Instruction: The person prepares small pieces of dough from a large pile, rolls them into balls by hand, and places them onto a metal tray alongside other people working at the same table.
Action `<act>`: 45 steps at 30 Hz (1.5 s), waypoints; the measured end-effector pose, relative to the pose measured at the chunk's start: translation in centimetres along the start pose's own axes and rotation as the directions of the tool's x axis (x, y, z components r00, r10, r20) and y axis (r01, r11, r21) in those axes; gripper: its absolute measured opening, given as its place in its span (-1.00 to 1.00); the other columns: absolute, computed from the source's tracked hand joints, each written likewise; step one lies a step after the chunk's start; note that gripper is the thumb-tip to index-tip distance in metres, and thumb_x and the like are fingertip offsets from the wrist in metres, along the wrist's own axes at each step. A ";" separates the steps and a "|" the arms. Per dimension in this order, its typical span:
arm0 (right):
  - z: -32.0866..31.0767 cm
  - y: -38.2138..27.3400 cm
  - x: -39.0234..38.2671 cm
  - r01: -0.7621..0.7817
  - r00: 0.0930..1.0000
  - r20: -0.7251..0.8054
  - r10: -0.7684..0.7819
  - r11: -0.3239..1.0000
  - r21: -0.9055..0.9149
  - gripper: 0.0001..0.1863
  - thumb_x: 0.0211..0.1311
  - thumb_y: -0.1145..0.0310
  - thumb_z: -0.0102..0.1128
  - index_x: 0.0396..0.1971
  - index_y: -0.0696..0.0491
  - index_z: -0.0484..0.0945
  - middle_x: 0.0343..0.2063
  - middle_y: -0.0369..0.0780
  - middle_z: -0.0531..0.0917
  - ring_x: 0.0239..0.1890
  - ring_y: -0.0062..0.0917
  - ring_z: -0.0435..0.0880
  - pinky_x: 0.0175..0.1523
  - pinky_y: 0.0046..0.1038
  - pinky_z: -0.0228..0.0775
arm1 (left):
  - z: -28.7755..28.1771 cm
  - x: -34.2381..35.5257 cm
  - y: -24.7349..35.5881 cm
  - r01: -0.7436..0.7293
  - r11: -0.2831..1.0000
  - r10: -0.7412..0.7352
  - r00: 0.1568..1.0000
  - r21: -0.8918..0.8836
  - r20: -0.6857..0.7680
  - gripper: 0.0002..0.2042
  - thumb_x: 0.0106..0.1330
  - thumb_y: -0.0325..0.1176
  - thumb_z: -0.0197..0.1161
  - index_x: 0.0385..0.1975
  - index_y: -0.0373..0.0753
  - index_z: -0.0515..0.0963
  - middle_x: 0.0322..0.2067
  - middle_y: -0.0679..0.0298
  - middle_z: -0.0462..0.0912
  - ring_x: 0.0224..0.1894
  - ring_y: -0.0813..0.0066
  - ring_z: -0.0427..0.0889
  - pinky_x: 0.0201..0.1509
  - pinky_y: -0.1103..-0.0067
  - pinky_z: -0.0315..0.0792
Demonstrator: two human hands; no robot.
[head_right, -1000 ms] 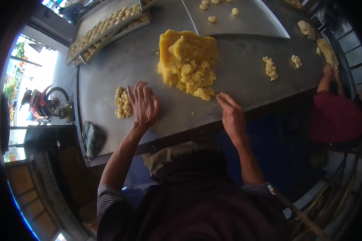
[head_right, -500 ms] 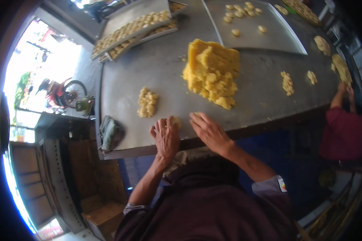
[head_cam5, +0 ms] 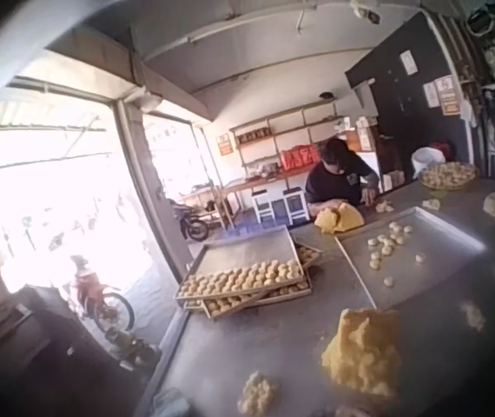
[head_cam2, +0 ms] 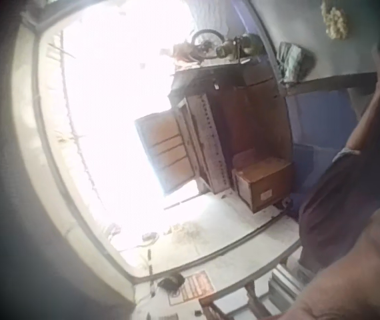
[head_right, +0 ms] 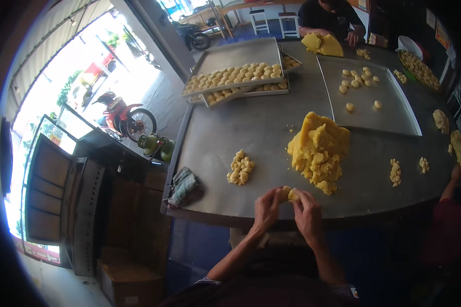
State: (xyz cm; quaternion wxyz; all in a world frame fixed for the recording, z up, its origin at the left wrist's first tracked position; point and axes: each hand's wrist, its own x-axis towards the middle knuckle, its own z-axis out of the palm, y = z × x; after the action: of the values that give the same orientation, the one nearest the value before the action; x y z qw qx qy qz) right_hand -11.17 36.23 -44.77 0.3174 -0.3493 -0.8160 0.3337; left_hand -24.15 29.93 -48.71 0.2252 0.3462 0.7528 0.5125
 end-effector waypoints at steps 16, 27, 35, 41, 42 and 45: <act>1.5 -0.3 0.5 0.012 0.988 0.153 -0.024 0.997 0.079 -0.77 0.07 0.63 0.28 -0.22 0.20 0.69 -0.23 -0.10 0.67 -0.18 -0.26 0.68 -0.11 -0.39 0.53 | -0.7 0.4 -1.2 -0.086 0.956 0.002 0.958 0.281 0.285 -0.71 0.15 -0.37 0.28 -0.14 -0.26 0.48 -0.40 -0.07 0.64 -0.25 -0.14 0.62 -0.21 0.20 0.48; 1.6 -0.9 0.7 0.213 0.972 0.105 -0.209 0.977 -0.029 -0.82 0.07 0.66 0.27 -0.29 0.21 0.70 -0.37 -0.11 0.70 -0.30 -0.31 0.71 -0.19 -0.42 0.53 | -1.5 0.1 -1.3 -0.228 0.971 0.238 0.922 -0.068 0.305 -0.77 0.17 -0.40 0.26 -0.22 -0.31 0.44 -0.36 -0.06 0.63 -0.23 -0.13 0.62 -0.25 0.23 0.45; 2.1 4.0 1.9 -0.354 0.925 0.319 0.205 0.771 0.529 -0.58 0.04 0.62 0.37 -0.03 0.32 0.56 -0.10 -0.15 0.61 -0.18 -0.57 0.64 -0.08 -0.53 0.55 | -2.2 0.4 -1.3 -0.200 0.968 0.239 0.914 -0.151 0.327 -0.71 0.14 -0.31 0.36 -0.25 -0.35 0.51 -0.32 -0.03 0.64 -0.22 0.00 0.65 -0.18 0.31 0.47; 3.1 4.5 2.6 -0.234 0.934 0.332 0.131 0.927 0.293 -0.50 -0.02 0.58 0.41 0.00 0.31 0.52 -0.12 -0.11 0.61 -0.12 -0.41 0.65 -0.01 -0.44 0.51 | -1.0 0.6 -2.5 -0.389 0.914 0.406 0.859 -0.118 0.311 -0.73 0.20 -0.32 0.31 -0.23 -0.38 0.53 -0.37 -0.02 0.61 -0.26 0.00 0.62 -0.19 0.29 0.46; 1.9 2.8 2.3 -0.131 0.950 0.304 0.064 0.969 0.208 -0.49 -0.02 0.58 0.40 0.01 0.30 0.52 -0.12 -0.09 0.61 -0.09 -0.34 0.64 0.03 -0.40 0.50 | -0.4 0.4 -3.5 -0.408 0.909 0.414 0.859 -0.085 0.301 -0.74 0.23 -0.31 0.28 -0.22 -0.38 0.53 -0.38 -0.01 0.61 -0.26 0.00 0.62 -0.19 0.29 0.45; -1.2 3.1 2.5 -0.004 0.999 -0.039 -0.003 0.984 -0.177 -0.52 0.06 0.61 0.31 0.05 0.22 0.53 0.04 -0.04 0.55 0.01 -0.17 0.60 0.10 -0.35 0.47 | -0.4 1.3 -2.9 -0.368 0.930 0.360 0.889 -0.028 0.283 -0.72 0.37 -0.25 0.17 -0.21 -0.39 0.53 -0.36 -0.01 0.60 -0.26 0.04 0.61 -0.14 0.30 0.45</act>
State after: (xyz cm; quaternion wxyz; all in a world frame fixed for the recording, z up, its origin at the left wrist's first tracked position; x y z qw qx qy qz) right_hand -10.55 40.25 -45.71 0.3010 -0.3826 -0.8361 0.2529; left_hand -26.12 29.95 -51.24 0.2261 0.5536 0.6411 0.4809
